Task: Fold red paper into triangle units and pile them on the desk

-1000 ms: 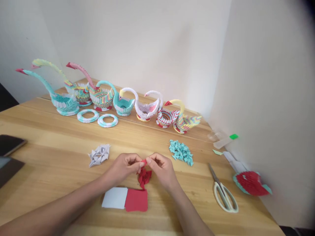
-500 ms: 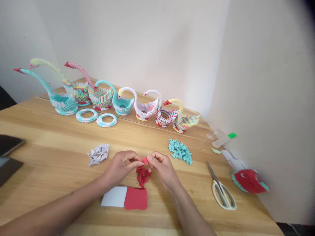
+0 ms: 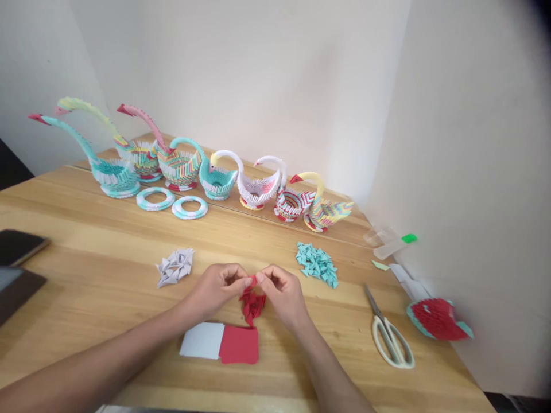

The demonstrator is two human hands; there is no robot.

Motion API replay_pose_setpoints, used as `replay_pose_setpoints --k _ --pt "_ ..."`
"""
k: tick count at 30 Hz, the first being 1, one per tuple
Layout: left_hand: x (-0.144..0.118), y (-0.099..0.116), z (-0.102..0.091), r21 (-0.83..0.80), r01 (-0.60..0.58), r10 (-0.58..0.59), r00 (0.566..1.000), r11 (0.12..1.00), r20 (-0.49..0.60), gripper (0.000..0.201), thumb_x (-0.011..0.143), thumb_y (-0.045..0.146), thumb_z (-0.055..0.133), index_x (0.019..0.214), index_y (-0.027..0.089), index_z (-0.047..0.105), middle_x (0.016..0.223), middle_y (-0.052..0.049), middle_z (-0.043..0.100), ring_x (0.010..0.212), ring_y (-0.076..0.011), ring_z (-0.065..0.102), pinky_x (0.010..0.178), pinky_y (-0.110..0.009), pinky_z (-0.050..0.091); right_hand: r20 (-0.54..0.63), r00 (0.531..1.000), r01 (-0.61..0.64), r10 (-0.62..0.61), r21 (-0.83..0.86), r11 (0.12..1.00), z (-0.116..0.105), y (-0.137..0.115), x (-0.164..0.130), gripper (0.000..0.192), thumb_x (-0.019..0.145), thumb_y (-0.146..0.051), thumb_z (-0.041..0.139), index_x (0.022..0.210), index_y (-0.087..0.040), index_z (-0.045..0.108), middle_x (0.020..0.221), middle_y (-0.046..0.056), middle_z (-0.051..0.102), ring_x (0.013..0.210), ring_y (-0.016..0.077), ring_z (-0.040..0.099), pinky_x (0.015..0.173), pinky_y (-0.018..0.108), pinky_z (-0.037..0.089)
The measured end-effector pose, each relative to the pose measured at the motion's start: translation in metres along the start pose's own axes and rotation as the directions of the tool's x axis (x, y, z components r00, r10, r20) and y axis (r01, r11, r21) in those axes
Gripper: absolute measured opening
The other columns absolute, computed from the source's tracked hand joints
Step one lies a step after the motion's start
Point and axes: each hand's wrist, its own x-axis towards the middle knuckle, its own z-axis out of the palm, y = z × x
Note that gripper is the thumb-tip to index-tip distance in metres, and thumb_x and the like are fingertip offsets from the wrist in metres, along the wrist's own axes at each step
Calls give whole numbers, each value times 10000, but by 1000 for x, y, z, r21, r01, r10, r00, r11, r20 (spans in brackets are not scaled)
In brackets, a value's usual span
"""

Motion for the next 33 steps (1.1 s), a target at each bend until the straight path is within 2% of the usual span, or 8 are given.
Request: replay_pose_setpoints --k 3,7,10,13,24,27,30,33 --pt "-1 1 -3 224 -186 202 978 957 -49 263 870 346 591 691 155 622 647 -13 651 624 -145 569 605 -247 410 -5 999 -37 37 32 999 -2 1 2 317 790 -442 656 635 -171 604 504 -30 548 467 107 474 496 232 370" --pt "-3 2 -8 564 -517 598 800 643 51 227 940 246 525 768 176 654 764 -47 696 730 -164 575 705 -297 387 59 990 -134 125 209 969 -4 0 3 354 768 -463 684 602 -172 567 482 -52 497 433 90 450 478 222 351" --pt "-5 2 -9 647 -590 692 710 484 131 244 957 179 482 772 174 641 796 -51 693 743 -162 554 708 -304 373 111 984 -168 142 276 946 -1 0 1 346 770 -439 694 600 -174 552 480 -56 488 426 80 421 477 219 339" --pt "-6 1 -9 661 -597 709 692 454 138 232 958 173 481 786 175 637 802 -46 690 746 -159 548 715 -304 374 139 981 -172 138 273 946 0 0 -1 337 777 -441 687 609 -175 563 472 -52 498 425 85 420 473 221 336" --pt "-6 3 -8 630 -599 690 711 494 135 215 949 181 499 799 186 653 787 -42 691 718 -155 553 712 -311 373 100 991 -93 85 80 992 -2 -3 -1 355 803 -481 635 631 -174 585 496 -35 525 459 102 452 491 226 353" --pt "-5 3 -5 531 -529 593 803 662 59 201 931 223 535 768 181 644 752 -36 679 720 -158 572 711 -297 395 99 995 -37 34 31 999 -3 0 -1 379 835 -494 591 626 -179 573 509 -32 517 482 110 460 504 230 372" --pt "-4 4 -2 392 -343 391 919 853 -45 174 884 255 578 739 174 630 717 -26 660 698 -158 585 671 -266 422 88 996 13 -10 -32 999 -2 2 -2 364 855 -478 572 645 -179 569 539 -34 504 506 109 449 511 225 376" --pt "-3 3 0 286 -152 176 983 946 -59 162 851 282 577 762 167 647 734 -22 678 684 -156 590 629 -241 421 73 996 53 -46 -96 994 0 3 -2 349 853 -454 577 637 -180 562 574 -33 498 524 106 444 519 220 371"
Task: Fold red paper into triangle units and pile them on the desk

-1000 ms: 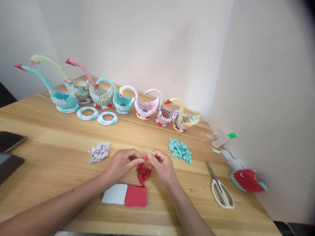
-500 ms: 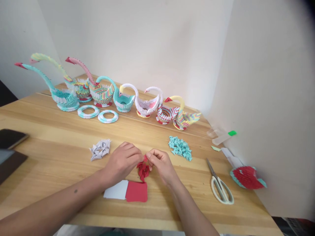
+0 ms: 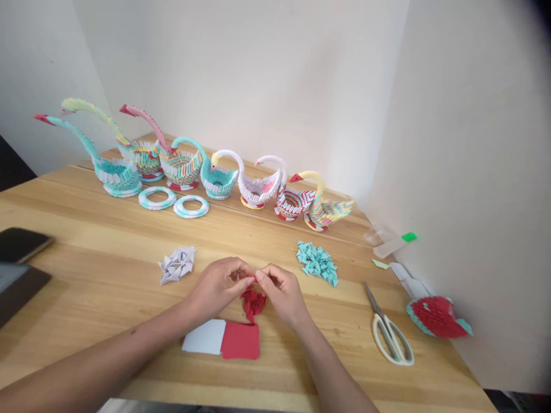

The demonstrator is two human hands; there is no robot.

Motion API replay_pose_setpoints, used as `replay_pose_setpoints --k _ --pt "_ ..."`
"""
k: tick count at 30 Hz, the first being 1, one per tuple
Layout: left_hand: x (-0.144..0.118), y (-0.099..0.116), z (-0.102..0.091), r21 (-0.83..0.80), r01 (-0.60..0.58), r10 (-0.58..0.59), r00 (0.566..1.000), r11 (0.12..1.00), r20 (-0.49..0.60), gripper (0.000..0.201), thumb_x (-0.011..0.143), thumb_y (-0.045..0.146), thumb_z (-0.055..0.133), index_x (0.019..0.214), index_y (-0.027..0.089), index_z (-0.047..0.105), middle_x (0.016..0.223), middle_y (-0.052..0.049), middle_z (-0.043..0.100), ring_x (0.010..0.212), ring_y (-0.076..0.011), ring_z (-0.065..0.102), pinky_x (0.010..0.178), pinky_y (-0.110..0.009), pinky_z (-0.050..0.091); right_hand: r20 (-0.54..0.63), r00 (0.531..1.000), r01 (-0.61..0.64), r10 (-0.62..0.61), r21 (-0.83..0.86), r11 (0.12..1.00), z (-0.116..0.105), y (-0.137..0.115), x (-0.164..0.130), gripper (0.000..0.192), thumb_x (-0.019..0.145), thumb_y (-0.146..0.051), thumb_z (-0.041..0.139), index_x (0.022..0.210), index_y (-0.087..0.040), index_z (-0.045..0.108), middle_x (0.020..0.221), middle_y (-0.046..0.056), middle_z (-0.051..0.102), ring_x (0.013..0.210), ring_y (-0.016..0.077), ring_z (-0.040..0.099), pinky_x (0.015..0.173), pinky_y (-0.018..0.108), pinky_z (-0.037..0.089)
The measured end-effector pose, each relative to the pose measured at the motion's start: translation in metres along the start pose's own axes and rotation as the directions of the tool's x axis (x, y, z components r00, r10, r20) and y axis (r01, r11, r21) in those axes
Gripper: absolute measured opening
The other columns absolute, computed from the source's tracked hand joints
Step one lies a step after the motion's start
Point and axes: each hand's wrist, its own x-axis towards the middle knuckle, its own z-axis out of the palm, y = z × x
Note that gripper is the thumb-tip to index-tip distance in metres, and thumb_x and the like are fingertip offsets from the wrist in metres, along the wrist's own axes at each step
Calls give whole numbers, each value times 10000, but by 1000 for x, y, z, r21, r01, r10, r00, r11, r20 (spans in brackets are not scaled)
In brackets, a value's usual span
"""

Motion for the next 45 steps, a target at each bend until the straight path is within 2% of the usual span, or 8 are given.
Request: replay_pose_setpoints --k 4,7,10,19,26,31,38,45 --pt "2 -2 0 -141 139 -125 987 980 100 269 840 359 540 673 160 610 620 7 619 608 -140 538 567 -223 395 15 999 -37 37 27 999 0 1 2 389 846 -501 575 626 -181 558 551 -32 507 505 112 458 510 229 373" --pt "2 -2 0 -234 159 -147 987 959 70 288 824 392 540 653 162 572 579 23 555 579 -128 494 549 -218 388 74 996 -64 57 105 992 -3 2 5 434 867 -549 528 665 -170 590 568 -15 537 517 123 494 526 243 396" --pt "1 -1 -1 -283 164 -156 986 945 52 282 822 393 547 663 162 575 594 19 552 594 -129 494 562 -222 399 111 992 -77 62 135 988 -4 3 5 355 826 -512 612 751 -165 626 621 -11 565 551 125 509 547 246 410" --pt "1 -3 2 -361 195 -163 980 912 118 250 790 380 587 707 145 613 639 -6 611 622 -141 539 596 -241 431 38 998 -46 46 -7 999 -1 3 3 264 812 -402 638 692 -174 581 613 -16 558 552 118 483 525 226 373" --pt "3 -1 1 -398 224 -208 975 890 84 240 762 381 579 705 148 593 654 -6 600 640 -143 522 619 -247 418 0 997 -80 81 134 988 -2 9 8 327 827 -485 589 705 -182 583 569 -23 544 526 126 493 538 244 408" --pt "2 -2 3 -372 219 -204 976 902 81 210 751 358 579 707 153 589 643 1 587 620 -140 505 593 -244 389 -68 997 34 -38 -50 998 -3 4 5 281 846 -405 563 679 -179 570 574 -36 492 520 108 423 513 226 346" --pt "2 -4 10 -355 145 -137 989 923 50 203 786 318 554 700 142 608 617 8 582 583 -124 485 570 -230 370 -55 989 126 -137 -165 978 -1 5 4 274 858 -397 562 712 -170 604 590 -23 553 528 118 480 517 220 376" --pt "-3 -5 14 -108 -14 6 997 994 -74 163 807 229 582 691 150 665 628 1 635 587 -123 533 577 -220 369 -64 926 328 -373 -357 875 -5 6 3 265 891 -337 538 676 -189 582 593 -17 584 546 134 540 545 225 414"
